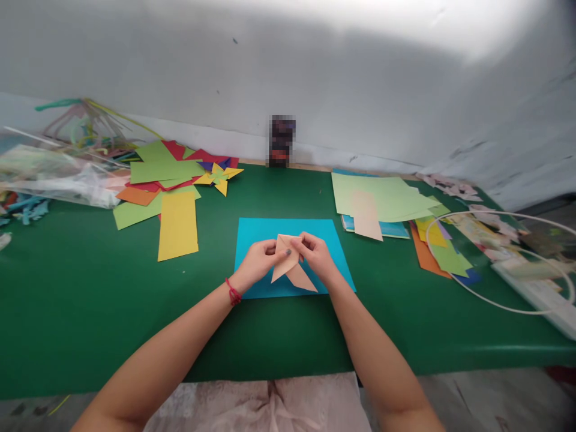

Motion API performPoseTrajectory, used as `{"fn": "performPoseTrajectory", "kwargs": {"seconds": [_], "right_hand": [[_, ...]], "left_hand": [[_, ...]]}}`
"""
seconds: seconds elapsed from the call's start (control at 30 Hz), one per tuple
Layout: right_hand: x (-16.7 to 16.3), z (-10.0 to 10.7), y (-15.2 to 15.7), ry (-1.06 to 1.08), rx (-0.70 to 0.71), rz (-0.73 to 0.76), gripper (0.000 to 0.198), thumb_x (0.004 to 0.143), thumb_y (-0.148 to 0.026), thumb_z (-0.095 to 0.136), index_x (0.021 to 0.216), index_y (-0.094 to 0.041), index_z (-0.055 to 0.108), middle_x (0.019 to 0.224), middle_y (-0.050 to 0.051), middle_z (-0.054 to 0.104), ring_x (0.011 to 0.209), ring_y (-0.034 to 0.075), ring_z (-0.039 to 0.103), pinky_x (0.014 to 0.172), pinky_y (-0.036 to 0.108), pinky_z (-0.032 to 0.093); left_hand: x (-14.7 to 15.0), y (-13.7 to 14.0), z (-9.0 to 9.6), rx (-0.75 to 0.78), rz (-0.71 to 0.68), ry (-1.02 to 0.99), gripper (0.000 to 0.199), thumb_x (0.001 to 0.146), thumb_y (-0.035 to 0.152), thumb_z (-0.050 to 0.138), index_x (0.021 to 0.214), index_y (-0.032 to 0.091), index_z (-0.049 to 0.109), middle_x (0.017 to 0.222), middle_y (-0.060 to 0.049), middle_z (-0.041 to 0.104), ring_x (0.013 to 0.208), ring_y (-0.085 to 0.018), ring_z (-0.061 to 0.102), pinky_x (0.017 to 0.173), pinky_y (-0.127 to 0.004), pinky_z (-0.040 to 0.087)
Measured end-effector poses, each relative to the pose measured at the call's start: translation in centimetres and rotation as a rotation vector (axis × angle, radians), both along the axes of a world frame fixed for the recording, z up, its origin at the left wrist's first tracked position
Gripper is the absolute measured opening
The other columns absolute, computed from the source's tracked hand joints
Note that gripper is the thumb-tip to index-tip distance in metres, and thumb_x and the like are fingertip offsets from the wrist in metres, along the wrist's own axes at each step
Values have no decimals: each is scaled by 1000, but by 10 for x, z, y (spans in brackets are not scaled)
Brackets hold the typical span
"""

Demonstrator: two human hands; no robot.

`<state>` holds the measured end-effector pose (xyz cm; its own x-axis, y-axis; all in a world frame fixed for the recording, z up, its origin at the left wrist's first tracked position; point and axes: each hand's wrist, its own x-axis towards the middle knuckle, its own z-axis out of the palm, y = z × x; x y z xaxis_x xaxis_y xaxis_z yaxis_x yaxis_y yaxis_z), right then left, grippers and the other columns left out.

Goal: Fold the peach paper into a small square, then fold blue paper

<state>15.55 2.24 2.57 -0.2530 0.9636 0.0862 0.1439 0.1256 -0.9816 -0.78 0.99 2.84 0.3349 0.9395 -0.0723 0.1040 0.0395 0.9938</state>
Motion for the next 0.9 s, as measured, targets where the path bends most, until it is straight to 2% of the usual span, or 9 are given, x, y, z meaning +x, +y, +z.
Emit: {"fn": "performPoseTrajectory", "kwargs": {"seconds": [0.17, 0.33, 0.47, 0.6, 0.67, 0.77, 0.83, 0.9], "right_hand": [[0, 3, -2, 29, -52, -7, 35, 78, -45, 52, 57, -19, 42, 46, -6, 33, 42, 8, 31, 43, 23, 24], [0, 1, 0, 41, -65, -51, 37, 77, -48, 53, 57, -19, 42, 44, -7, 33, 39, 7, 30, 41, 22, 23], [3, -2, 4, 87, -98, -154, 37, 75, -50, 54, 58, -20, 40, 39, -8, 31, 35, 6, 26, 38, 22, 21], [6, -2, 6, 76, -81, -128, 33, 78, -46, 53, 61, -19, 44, 38, -8, 35, 35, 7, 30, 40, 22, 25], [5, -3, 6, 65, -60, -91, 28, 76, -44, 55, 65, -19, 49, 44, -6, 43, 41, 8, 38, 43, 21, 30], [3, -5, 5, 34, -31, -39, 24, 72, -41, 60, 78, -18, 56, 69, 0, 57, 61, 12, 52, 54, 24, 40], [2, -7, 5, -4, -11, -24, 26, 72, -41, 60, 83, -18, 58, 80, 3, 60, 71, 15, 55, 60, 27, 43], [2, -6, 4, -59, 57, -66, 23, 73, -41, 59, 79, -18, 59, 79, 3, 59, 72, 16, 54, 62, 28, 44]], "left_hand": [[-1, 0, 4, 1, -14, -9, 28, 75, 39, 56, 87, 14, 64, 86, -7, 67, 76, -20, 60, 59, -25, 45], [0, 0, 4, -25, -12, -37, 28, 73, 36, 58, 91, 15, 62, 87, -7, 67, 75, -19, 61, 58, -25, 45], [-1, 1, 2, -63, -15, -15, 24, 72, 37, 60, 80, 14, 59, 70, -3, 64, 61, -15, 59, 49, -21, 40], [-1, 3, -1, -98, 24, -62, 24, 73, 38, 59, 73, 15, 55, 62, 0, 60, 57, -13, 58, 50, -21, 41], [0, 4, -2, -110, 49, -102, 25, 73, 40, 58, 74, 15, 53, 62, 0, 60, 59, -14, 59, 53, -24, 44], [0, 6, -3, -92, 88, -117, 26, 73, 41, 57, 73, 16, 53, 64, 0, 60, 61, -14, 59, 55, -25, 46], [-1, 7, -4, -69, 111, -107, 25, 73, 41, 58, 72, 16, 55, 67, -1, 61, 64, -15, 59, 57, -26, 47], [-1, 7, -6, -43, 149, -93, 24, 73, 40, 59, 74, 16, 58, 74, -2, 63, 71, -16, 60, 64, -27, 48]]}}
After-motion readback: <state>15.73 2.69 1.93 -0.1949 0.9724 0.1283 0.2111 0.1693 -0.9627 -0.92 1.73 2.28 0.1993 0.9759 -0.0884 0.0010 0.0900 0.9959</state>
